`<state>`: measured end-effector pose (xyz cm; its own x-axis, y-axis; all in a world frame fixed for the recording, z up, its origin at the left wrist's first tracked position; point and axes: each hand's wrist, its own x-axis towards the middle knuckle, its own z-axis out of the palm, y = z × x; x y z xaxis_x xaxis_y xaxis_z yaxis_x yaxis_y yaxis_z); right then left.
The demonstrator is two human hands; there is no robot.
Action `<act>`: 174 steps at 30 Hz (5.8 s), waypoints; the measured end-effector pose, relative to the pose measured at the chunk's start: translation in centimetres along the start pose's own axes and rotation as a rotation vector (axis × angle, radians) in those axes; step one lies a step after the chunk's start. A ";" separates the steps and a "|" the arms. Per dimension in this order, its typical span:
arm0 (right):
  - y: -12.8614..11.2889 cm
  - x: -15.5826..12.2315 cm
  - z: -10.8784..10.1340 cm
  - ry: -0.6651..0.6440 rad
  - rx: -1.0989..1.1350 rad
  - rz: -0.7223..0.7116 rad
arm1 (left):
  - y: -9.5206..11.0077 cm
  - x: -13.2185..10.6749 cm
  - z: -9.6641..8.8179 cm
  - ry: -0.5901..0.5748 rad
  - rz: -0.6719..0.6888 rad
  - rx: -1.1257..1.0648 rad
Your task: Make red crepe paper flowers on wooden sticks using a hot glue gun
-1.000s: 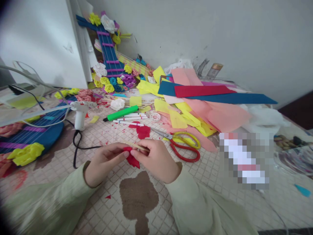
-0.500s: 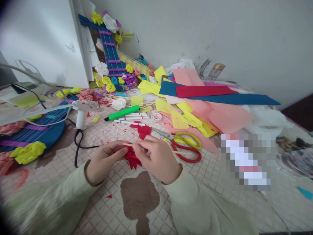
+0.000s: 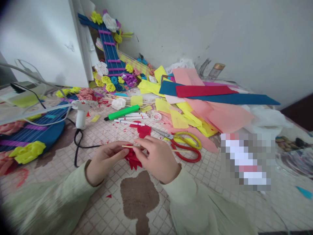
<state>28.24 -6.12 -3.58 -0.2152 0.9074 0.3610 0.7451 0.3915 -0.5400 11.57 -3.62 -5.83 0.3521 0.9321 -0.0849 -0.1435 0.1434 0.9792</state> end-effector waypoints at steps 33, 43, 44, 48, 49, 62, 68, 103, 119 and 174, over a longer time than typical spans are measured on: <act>-0.2 -0.3 0.5 0.085 -0.104 -0.224 | 0.1 0.1 0.0 0.010 -0.052 0.014; -0.3 -0.3 0.3 0.009 0.069 0.020 | 0.1 -0.1 0.1 0.001 0.054 0.207; -0.3 -0.2 0.2 -0.015 0.110 0.055 | 0.1 -0.2 0.1 -0.001 0.066 0.239; -0.4 0.0 -0.2 -0.053 0.189 0.119 | 0.1 -0.4 0.0 -0.012 0.098 0.293; -0.4 0.1 -0.3 -0.053 0.191 0.118 | 0.1 -0.4 0.0 -0.011 0.098 0.292; -0.5 0.1 -0.1 -0.052 0.236 0.124 | 0.0 -0.6 -0.1 -0.009 0.155 0.317; -0.6 0.3 -0.2 -0.076 0.242 0.090 | -0.2 -0.7 -0.2 0.009 0.237 0.404; -0.8 0.1 0.0 -0.093 0.149 0.024 | 0.2 -0.8 0.0 0.015 0.183 0.392; -1.0 0.1 0.5 0.000 0.169 0.100 | 0.4 -0.9 0.3 0.003 0.160 0.383; -1.1 0.0 0.6 0.024 0.272 0.177 | 0.1 -0.9 -0.2 -0.018 0.239 0.495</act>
<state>27.06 -6.47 -3.41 -0.0797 0.9626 0.2590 0.5727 0.2569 -0.7785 11.10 -4.37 -5.71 0.3795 0.9131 0.1493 0.2298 -0.2493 0.9408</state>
